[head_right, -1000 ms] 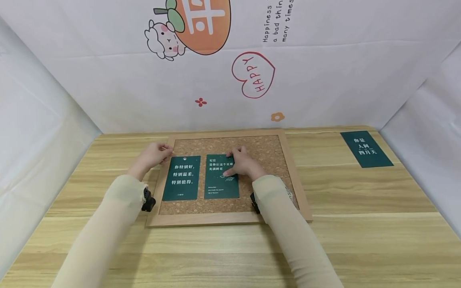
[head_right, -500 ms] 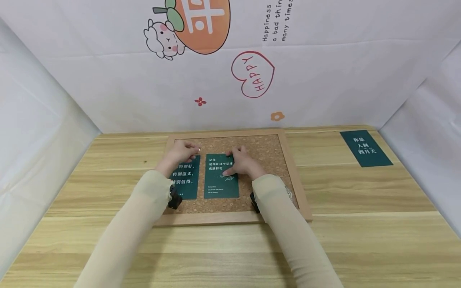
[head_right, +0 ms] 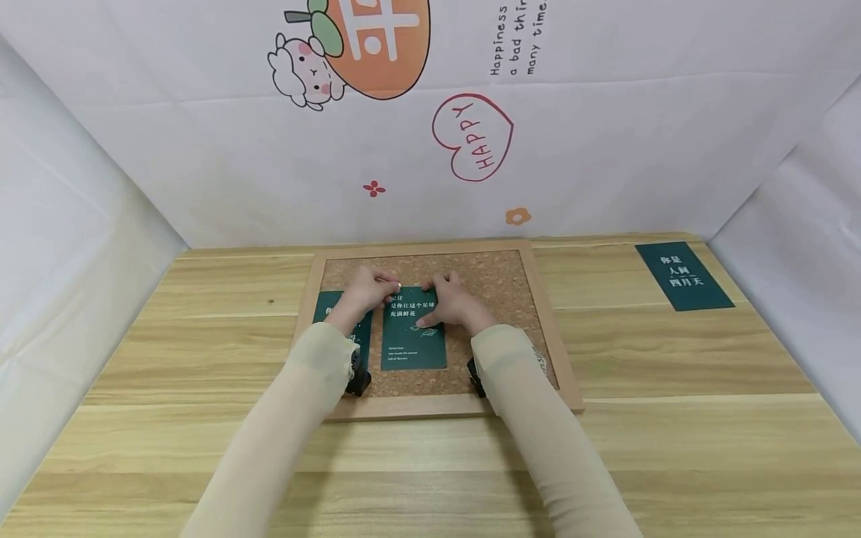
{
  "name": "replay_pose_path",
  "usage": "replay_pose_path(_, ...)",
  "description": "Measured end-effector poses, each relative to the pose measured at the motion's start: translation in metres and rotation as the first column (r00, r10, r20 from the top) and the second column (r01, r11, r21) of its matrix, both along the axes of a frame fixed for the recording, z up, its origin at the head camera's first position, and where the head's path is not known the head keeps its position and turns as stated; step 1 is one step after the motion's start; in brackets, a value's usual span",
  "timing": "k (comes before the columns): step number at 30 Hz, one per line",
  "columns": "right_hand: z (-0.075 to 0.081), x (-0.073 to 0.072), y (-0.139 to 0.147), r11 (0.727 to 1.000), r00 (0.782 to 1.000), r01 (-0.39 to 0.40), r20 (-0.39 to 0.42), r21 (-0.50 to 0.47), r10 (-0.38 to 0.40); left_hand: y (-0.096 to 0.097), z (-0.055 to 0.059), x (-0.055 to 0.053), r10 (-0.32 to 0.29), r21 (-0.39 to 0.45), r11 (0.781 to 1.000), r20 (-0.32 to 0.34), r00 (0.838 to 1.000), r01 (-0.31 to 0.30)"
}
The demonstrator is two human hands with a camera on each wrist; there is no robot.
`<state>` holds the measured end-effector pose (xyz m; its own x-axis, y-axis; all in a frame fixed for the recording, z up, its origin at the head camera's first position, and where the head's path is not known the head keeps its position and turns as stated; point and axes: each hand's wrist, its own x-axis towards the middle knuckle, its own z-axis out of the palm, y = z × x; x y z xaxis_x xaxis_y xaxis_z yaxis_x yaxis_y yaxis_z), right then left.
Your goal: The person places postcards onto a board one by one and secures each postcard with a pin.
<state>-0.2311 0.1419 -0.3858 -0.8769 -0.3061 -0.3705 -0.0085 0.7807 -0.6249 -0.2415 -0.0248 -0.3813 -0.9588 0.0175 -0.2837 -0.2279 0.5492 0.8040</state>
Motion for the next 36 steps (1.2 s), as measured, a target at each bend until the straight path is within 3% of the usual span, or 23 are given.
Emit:
replay_pose_path(8,0.001,0.0,0.0,1.0,1.0,0.007,0.009,-0.006,-0.007,0.014,-0.002,0.002,0.027,0.048,0.998,0.003,1.0,-0.028)
replay_pose_path(12,0.002,0.0,0.0,1.0,1.0,0.006,0.004,0.002,-0.006,0.02,-0.002,0.004,0.005,0.058,0.998,0.005,1.0,-0.005)
replay_pose_path(22,0.003,0.002,0.001,1.0,1.0,-0.01,-0.001,-0.019,0.01,0.024,-0.001,0.009,-0.04,-0.03,0.999,0.003,0.999,0.04)
replay_pose_path(31,0.003,0.002,0.001,1.0,1.0,-0.015,-0.003,-0.016,0.015,0.024,-0.005,0.007,-0.034,-0.079,0.996,-0.006,0.999,0.034)
replay_pose_path(36,0.002,0.002,0.001,1.0,1.0,-0.014,0.003,-0.012,0.014,0.024,-0.007,0.006,-0.029,-0.063,0.998,-0.004,1.0,0.029)
